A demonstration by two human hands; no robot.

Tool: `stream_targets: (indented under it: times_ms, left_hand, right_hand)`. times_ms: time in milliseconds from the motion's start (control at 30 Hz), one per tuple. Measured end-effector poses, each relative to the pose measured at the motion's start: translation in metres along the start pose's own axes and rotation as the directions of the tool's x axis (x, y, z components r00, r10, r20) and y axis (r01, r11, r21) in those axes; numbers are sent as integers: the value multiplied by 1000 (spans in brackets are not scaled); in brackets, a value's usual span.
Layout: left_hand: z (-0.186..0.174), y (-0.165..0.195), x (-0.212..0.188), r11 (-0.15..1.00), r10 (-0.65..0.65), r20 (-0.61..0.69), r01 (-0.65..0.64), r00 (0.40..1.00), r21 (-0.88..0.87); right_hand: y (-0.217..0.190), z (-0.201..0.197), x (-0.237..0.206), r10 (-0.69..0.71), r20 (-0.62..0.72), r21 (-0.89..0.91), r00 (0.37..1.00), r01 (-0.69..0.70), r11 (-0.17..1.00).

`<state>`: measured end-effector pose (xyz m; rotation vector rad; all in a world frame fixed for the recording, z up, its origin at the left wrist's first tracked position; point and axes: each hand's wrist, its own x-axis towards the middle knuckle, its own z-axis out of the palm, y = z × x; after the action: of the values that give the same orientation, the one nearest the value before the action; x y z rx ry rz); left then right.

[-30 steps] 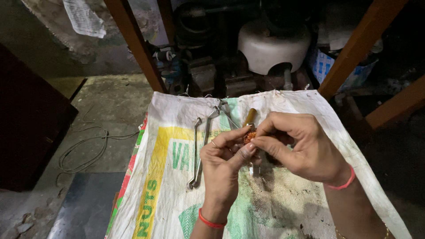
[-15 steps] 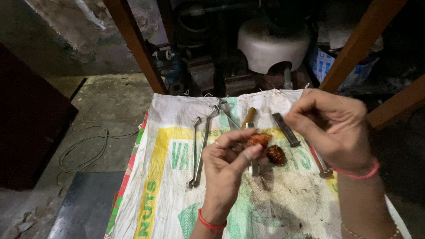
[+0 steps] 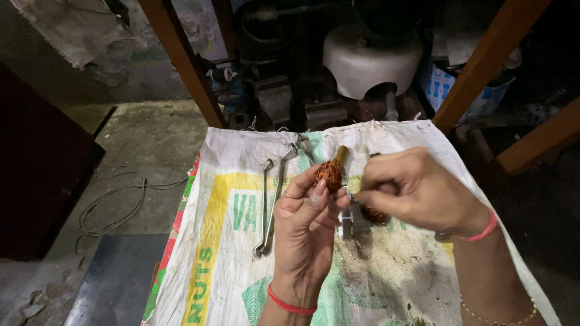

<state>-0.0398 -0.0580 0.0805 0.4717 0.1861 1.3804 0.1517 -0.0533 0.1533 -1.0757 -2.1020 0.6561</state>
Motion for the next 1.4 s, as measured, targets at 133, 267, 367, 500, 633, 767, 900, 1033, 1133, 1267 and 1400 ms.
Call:
stream_targets:
  times_ms: [133, 267, 367, 500, 633, 767, 900, 1033, 1133, 1267, 1400]
  left_hand:
    - [2, -9, 10, 950, 213, -74, -189, 974, 249]
    - [2, -14, 11, 822, 319, -23, -265, 947, 504]
    - [2, -18, 4, 710, 317, 69, -284, 946, 644]
    - [0, -14, 0, 642, 230, 121, -245, 966, 727]
    - [-3, -10, -1, 748, 84, 167, -173, 982, 640]
    - [-7, -3, 6, 861, 83, 127, -136, 988, 490]
    - [-5, -4, 13, 894, 159, 82, -179, 984, 411]
    - [-3, -10, 15, 903, 228, 88, -245, 970, 353]
    - [-5, -8, 13, 943, 194, 62, -203, 979, 262]
    - [-7, -7, 6, 961, 148, 39, -153, 988, 232]
    - [-4, -7, 3, 993, 85, 52, -89, 995, 80]
  right_hand:
    - [-21, 9, 1, 74, 62, -145, 995, -65, 987]
    - [-36, 7, -7, 66, 57, -159, 996, -56, 986]
    - [-32, 9, -11, -99, 43, -190, 994, 106, 976]
    - [-7, 7, -6, -153, -43, -148, 987, 145, 978]
    - [11, 7, 2, -140, -153, 76, 978, 153, 985]
    - [13, 14, 14, 39, -282, 35, 959, -30, 999]
    - [9, 16, 15, 64, -130, 12, 989, -63, 998]
    - [9, 15, 10, 19, -143, 13, 990, -17, 1000]
    - [12, 9, 12, 145, -250, 39, 957, -139, 989]
    - [14, 0, 5, 20, -397, 21, 918, -12, 1000]
    - [14, 6, 4, 43, -275, 181, 960, 8, 983]
